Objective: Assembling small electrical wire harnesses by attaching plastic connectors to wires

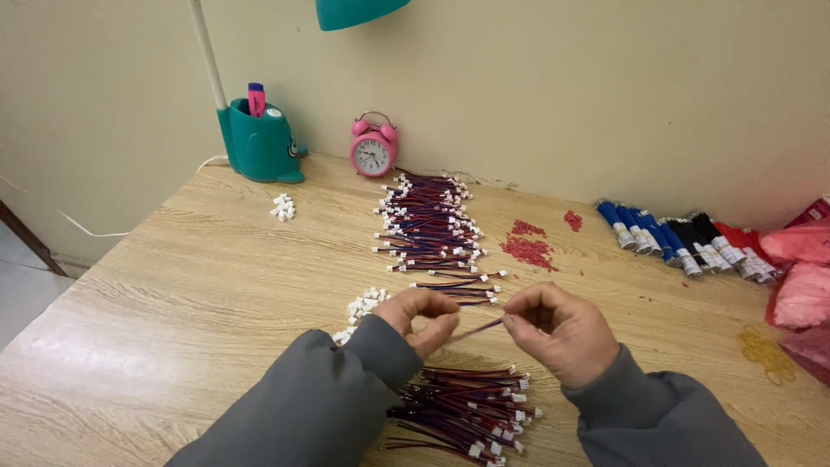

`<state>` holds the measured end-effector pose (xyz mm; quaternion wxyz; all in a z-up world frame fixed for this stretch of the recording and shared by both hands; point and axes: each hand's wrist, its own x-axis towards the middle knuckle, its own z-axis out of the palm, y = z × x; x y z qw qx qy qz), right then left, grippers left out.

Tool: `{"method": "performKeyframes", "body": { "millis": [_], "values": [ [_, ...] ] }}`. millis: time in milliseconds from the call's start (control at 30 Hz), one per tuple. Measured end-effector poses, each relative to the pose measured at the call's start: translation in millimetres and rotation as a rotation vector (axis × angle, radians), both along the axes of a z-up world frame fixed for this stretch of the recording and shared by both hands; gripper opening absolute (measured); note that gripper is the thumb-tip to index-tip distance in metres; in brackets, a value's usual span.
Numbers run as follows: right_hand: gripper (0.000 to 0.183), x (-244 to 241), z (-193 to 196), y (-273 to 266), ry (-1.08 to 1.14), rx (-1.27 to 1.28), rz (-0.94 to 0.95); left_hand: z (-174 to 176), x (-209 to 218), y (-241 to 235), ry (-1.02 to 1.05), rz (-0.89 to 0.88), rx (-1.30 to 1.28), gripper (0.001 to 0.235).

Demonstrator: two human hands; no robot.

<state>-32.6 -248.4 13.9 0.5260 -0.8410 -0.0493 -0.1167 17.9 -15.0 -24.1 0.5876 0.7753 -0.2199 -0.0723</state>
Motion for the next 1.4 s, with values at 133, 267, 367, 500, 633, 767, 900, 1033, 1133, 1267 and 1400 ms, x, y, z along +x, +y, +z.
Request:
{"method": "performKeyframes", "body": {
  "millis": [133, 267, 367, 500, 633, 767, 900, 1033, 1133, 1267, 1400],
  "values": [
    [0.015, -6, 2, 20, -0.027, -0.048, 0.003, -13, -1, -9, -0.446, -0.009, 0.121, 0.042],
    [0.020, -6, -6, 27, -0.136, -0.103, 0.113, -1, -11, -15, -0.583, -0.012, -0.090, 0.016],
    [0.023, -11, 0, 33, -0.044, -0.034, 0.101, -9, -10, -14, -0.113, -0.049, -0.079, 0.019],
    [0.028, -15, 7, 35, -0.003, -0.034, 0.119, -6, -12, -12, 0.076, -0.159, -0.164, 0.021],
    [0.019, -8, -3, 31, -0.133, 0.014, 0.071, -13, -11, -17, 0.210, -0.161, -0.246, 0.015],
    [0.017, -17, 25, 32, -0.132, -0.062, 0.003, -42, 7, -13, 0.259, -0.232, -0.244, 0.025],
    [0.026, -12, 26, 19, -0.241, 0.158, -0.125, -20, 3, -2, 0.212, -0.056, -0.312, 0.015],
    [0.026, 6, 1, -1, -0.224, 0.167, -0.148, -33, 17, -1, 0.209, -0.007, -0.299, 0.014],
    [0.028, 3, 9, 3, -0.226, 0.186, -0.155, -13, 10, 7, 0.207, 0.026, -0.239, 0.013],
    [0.028, -11, 31, 13, -0.218, 0.172, -0.186, -11, 9, 8, 0.193, 0.065, -0.272, 0.012],
    [0.026, -1, 22, 1, -0.293, -0.198, -0.200, -19, 14, 6, 0.145, 0.103, -0.185, 0.010]
  ]
}}
